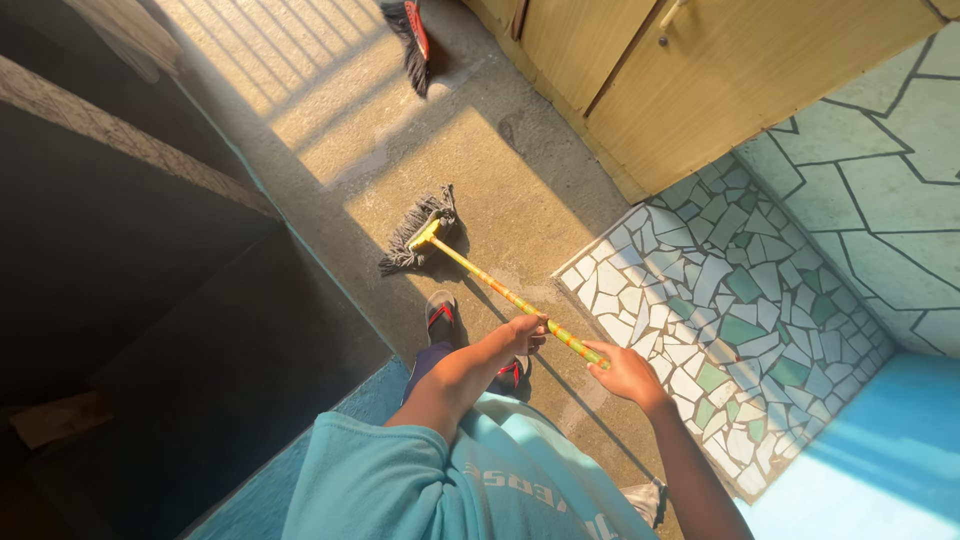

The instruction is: The person mops the floor in a small area using a mop, repeatedly moving the mop head across the surface.

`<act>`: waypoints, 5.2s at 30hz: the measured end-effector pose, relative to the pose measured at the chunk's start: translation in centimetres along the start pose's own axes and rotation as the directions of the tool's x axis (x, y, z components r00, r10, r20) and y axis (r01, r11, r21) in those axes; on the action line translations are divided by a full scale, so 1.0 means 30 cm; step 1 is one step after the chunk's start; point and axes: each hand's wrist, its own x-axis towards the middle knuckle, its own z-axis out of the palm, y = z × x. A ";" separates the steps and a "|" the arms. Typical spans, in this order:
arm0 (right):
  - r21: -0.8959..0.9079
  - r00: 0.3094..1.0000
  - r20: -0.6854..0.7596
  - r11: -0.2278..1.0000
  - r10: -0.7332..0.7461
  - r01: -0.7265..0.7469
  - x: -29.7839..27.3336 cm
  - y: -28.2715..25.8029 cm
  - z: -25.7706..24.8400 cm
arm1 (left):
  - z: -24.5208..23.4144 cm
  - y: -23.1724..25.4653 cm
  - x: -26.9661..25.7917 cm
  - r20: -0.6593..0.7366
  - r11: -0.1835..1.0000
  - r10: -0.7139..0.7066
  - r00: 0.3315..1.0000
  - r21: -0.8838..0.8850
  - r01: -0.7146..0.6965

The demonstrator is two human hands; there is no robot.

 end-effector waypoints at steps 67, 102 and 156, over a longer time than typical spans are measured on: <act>-0.118 0.885 -0.283 0.929 -0.371 0.351 0.063 -0.140 0.218 | -0.124 -0.021 0.001 -0.294 0.901 0.345 0.892 -0.164 -0.402; -0.321 0.975 0.044 0.921 -0.218 0.220 0.644 -0.842 0.035 | -0.604 0.529 -0.286 -0.089 0.824 0.538 0.838 -0.155 -0.545; -0.035 0.990 -0.136 0.999 0.028 -0.033 0.162 -0.260 0.138 | -0.096 0.125 0.089 -0.181 0.969 0.244 0.953 0.004 -0.248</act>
